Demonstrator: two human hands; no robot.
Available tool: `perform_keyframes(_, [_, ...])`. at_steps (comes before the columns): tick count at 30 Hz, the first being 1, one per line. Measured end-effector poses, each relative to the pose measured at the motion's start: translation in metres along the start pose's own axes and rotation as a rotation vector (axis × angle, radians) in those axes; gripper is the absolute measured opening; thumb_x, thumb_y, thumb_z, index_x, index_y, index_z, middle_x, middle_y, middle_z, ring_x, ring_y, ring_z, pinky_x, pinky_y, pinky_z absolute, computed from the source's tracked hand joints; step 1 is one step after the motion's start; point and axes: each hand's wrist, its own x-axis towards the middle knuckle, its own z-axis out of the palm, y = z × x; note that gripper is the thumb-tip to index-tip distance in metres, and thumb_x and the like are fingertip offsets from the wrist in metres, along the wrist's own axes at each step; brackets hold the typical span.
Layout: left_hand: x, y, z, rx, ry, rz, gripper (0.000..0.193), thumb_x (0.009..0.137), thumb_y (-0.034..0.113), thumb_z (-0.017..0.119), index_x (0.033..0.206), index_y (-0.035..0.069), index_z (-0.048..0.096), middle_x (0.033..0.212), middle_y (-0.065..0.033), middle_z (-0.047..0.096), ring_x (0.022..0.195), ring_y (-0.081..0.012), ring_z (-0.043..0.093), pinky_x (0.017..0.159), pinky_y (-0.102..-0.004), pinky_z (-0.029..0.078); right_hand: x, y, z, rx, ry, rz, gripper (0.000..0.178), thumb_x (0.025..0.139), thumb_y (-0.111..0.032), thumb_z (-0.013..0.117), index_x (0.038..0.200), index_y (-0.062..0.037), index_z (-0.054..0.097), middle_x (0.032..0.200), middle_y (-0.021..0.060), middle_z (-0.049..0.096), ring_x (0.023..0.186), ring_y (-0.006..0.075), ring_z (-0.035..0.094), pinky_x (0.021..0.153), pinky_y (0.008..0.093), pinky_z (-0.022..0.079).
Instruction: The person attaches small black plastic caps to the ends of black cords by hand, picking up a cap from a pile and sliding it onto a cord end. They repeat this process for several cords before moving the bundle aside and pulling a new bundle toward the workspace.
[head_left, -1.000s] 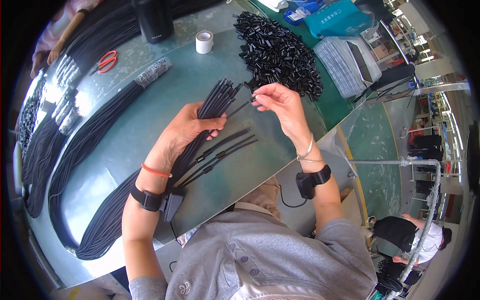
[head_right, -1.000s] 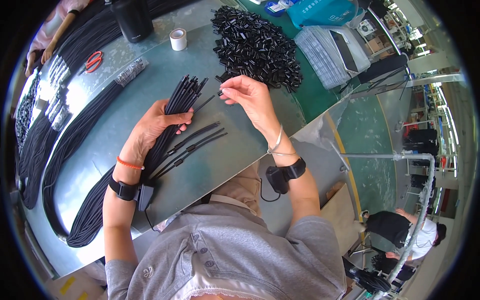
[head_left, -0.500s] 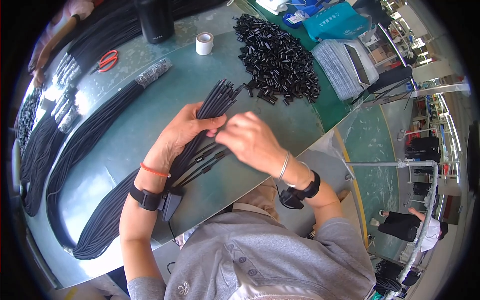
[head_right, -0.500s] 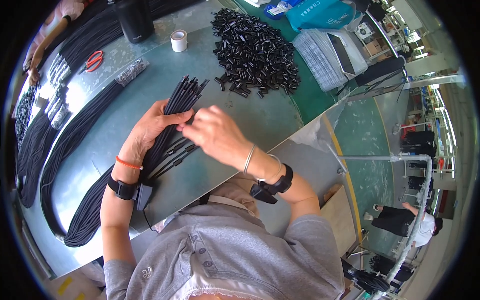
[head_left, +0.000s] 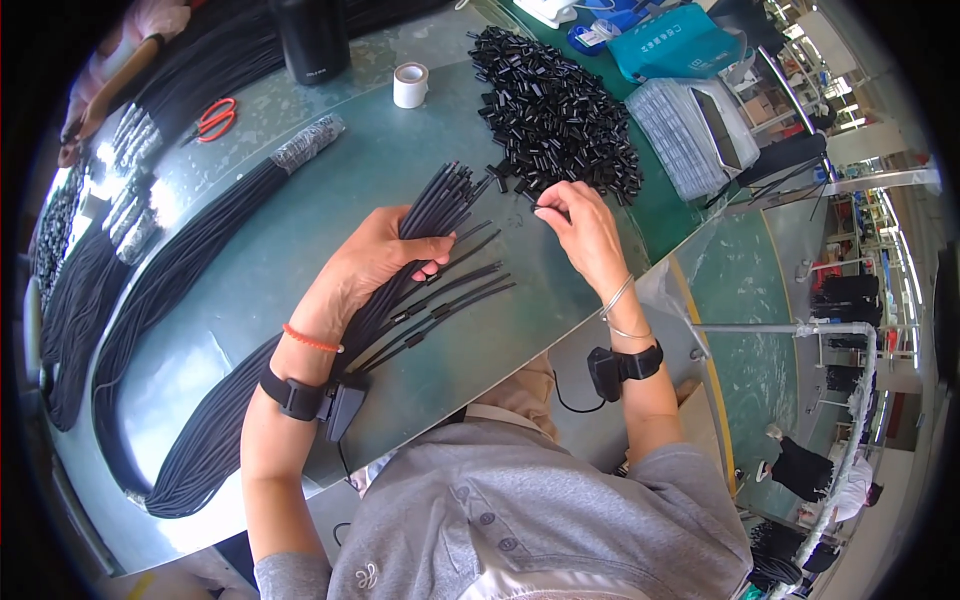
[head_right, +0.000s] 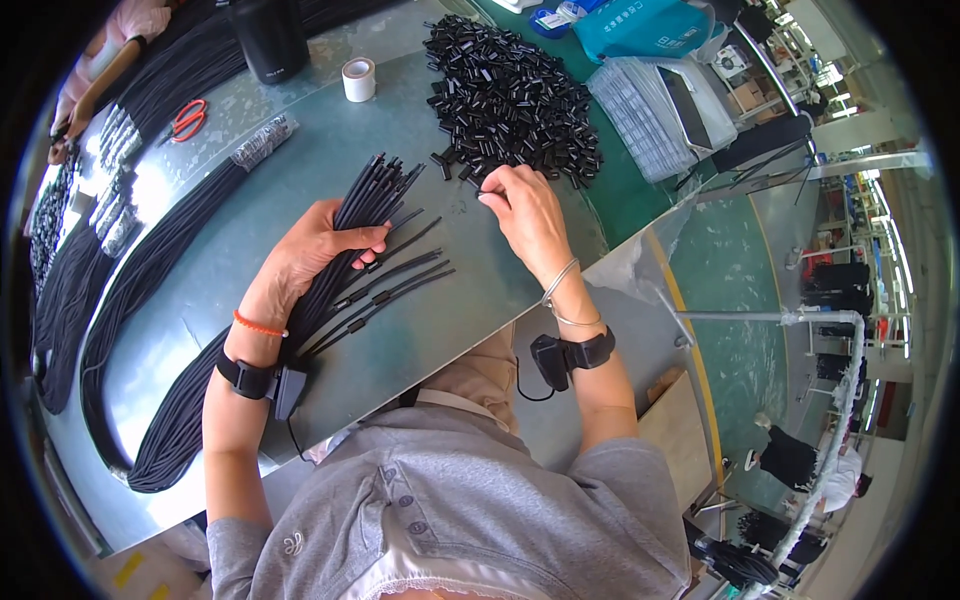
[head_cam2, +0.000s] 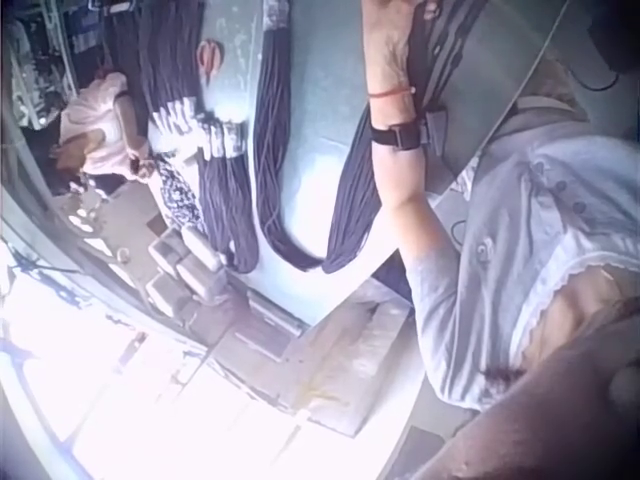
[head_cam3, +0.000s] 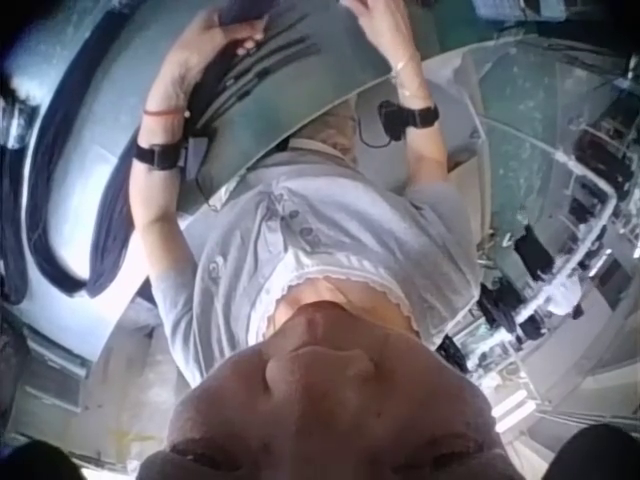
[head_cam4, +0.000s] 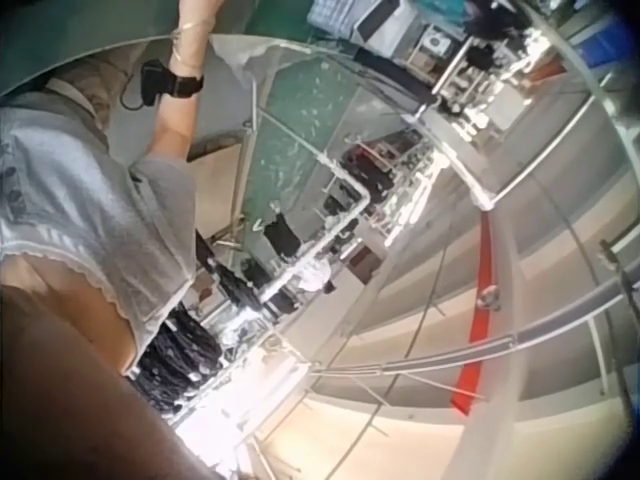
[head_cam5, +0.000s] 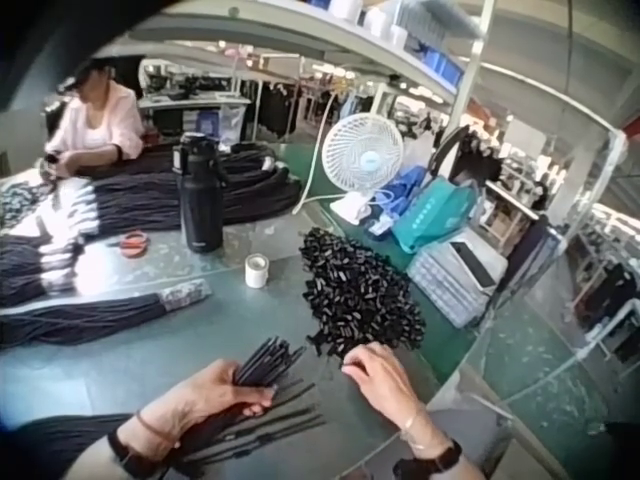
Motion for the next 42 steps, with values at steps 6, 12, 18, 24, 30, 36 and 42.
perform_keyframes(6, [-0.001,0.001,0.002,0.042,0.018,0.015,0.025,0.08,0.011,0.074,0.096,-0.004,0.063,0.08,-0.0044,0.064,0.067,-0.0091,0.055,0.059,-0.0218,0.045,-0.004,-0.006,0.006,0.044,-0.07,-0.211,0.022,0.081,-0.006,0.068,0.102,-0.005,0.061,0.086,0.0083,0.062,0.077,0.0204,0.058,0.07,0.0295,0.047])
perform_keyframes(12, [-0.001,0.001,0.0,0.029,0.012,0.02,0.026,0.078,0.01,0.076,0.096,-0.004,0.065,0.081,-0.0038,0.065,0.066,-0.0086,0.055,0.057,-0.0212,0.044,-0.002,-0.032,0.007,0.798,-0.322,0.145,0.02,0.082,-0.007,0.068,0.102,-0.0047,0.064,0.09,0.0092,0.064,0.076,0.0215,0.057,0.072,0.0306,0.047])
perform_keyframes(18, [-0.002,-0.001,0.0,0.021,0.025,0.023,0.026,0.078,0.012,0.075,0.096,-0.004,0.064,0.081,-0.0031,0.065,0.066,-0.0081,0.054,0.058,-0.0218,0.044,0.005,-0.051,0.002,0.29,-0.192,-0.397,0.014,0.08,-0.006,0.068,0.094,-0.0047,0.066,0.087,0.0085,0.064,0.075,0.0208,0.057,0.07,0.029,0.047])
perform_keyframes(24, [-0.001,-0.002,-0.002,-0.013,0.013,0.064,0.024,0.08,0.014,0.074,0.096,-0.002,0.064,0.081,-0.0022,0.064,0.067,-0.0078,0.055,0.063,-0.0215,0.045,-0.021,-0.088,0.019,0.147,-0.1,-0.447,0.005,0.08,-0.011,0.069,0.084,-0.0087,0.067,0.073,0.0057,0.057,0.074,0.0256,0.057,0.07,0.0355,0.047])
perform_keyframes(30, [-0.003,0.003,0.001,-0.006,0.04,0.003,0.024,0.08,0.013,0.073,0.096,-0.002,0.064,0.08,-0.0018,0.063,0.068,-0.008,0.056,0.064,-0.0216,0.045,0.008,-0.023,0.005,-0.234,0.225,-0.212,0.006,0.081,-0.012,0.069,0.084,-0.008,0.065,0.076,0.0077,0.058,0.07,0.0272,0.055,0.066,0.0361,0.046])
perform_keyframes(36, [0.001,0.0,0.0,-0.017,0.011,0.016,0.024,0.077,0.009,0.075,0.095,-0.003,0.064,0.08,-0.003,0.064,0.067,-0.0083,0.056,0.061,-0.0215,0.045,0.006,-0.021,0.008,0.065,-0.089,-0.129,0.01,0.084,-0.01,0.067,0.092,-0.0066,0.065,0.083,0.0063,0.061,0.072,0.0195,0.059,0.064,0.0323,0.047])
perform_keyframes(42, [0.001,0.0,0.0,-0.029,0.04,0.05,0.023,0.076,0.007,0.075,0.093,-0.003,0.064,0.079,-0.0037,0.064,0.064,-0.0079,0.055,0.057,-0.0204,0.044,0.004,-0.041,0.016,1.246,-0.309,0.334,0.011,0.087,-0.008,0.066,0.097,-0.0036,0.063,0.089,0.0027,0.063,0.078,0.0119,0.061,0.067,0.0265,0.049])
